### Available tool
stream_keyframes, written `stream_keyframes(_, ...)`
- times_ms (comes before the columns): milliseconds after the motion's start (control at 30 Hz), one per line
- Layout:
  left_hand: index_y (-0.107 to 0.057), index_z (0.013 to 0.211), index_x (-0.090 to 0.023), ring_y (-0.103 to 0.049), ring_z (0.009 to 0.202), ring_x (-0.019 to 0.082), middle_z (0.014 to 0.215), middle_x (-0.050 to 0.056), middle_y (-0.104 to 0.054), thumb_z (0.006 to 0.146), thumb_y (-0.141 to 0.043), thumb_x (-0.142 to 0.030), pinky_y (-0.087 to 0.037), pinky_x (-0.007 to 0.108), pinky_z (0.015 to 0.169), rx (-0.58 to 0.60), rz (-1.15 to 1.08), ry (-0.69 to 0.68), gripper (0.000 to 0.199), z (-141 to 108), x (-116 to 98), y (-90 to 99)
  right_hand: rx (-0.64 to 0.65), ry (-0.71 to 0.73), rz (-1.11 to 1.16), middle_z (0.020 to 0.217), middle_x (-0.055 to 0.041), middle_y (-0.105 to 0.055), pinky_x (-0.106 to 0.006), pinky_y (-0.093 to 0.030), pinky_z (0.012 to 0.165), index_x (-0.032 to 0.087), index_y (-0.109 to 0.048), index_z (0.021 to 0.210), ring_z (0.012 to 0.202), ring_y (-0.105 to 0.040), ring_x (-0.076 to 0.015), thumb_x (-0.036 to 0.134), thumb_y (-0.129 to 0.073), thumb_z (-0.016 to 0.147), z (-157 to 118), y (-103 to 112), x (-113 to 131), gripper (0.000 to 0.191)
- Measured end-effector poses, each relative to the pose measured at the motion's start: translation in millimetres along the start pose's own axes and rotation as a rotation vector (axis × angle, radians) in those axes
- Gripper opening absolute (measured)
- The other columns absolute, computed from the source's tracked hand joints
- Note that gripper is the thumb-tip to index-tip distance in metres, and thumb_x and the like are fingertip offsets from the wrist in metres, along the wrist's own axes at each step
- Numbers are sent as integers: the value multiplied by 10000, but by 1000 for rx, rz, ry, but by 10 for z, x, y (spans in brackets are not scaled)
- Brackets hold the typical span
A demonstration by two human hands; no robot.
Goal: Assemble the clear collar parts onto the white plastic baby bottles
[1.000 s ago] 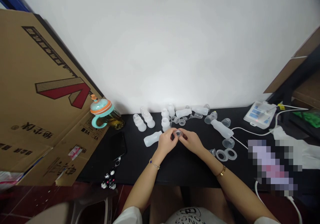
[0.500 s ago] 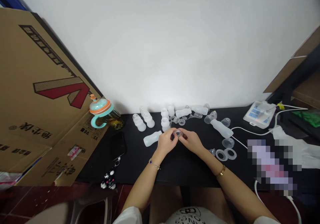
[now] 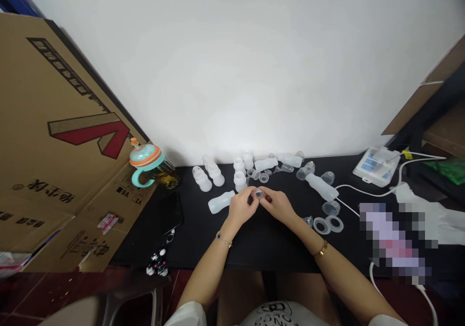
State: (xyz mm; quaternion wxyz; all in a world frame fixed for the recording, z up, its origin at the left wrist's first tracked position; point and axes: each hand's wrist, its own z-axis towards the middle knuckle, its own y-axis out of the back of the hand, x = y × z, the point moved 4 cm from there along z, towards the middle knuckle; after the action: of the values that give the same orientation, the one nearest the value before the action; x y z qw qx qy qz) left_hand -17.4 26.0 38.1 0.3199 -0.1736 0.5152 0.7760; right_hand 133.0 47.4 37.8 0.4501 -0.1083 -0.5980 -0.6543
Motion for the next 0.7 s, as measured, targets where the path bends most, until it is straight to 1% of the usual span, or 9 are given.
stream_keyframes(367,-687,1075,-214,-572,600,93,894,-2,-730,901,-574,-207,-449,225,608,-8,-8,-20,207,-5,6,-6,-7,-12,1,612,32,-567,-242,-299,566,240,-665,905,544,-526,-141,379,-483,961,13,-2,-27,235)
stream_keyframes(700,-685,1093,-221,-560,599,104,874,4,-722,914,-560,-244,-448,237,609,11,9,0,220,0,-2,-6,-13,-15,4,617,33,-570,-245,-313,566,243,-653,881,543,-528,-143,401,-486,963,12,-8,-49,244)
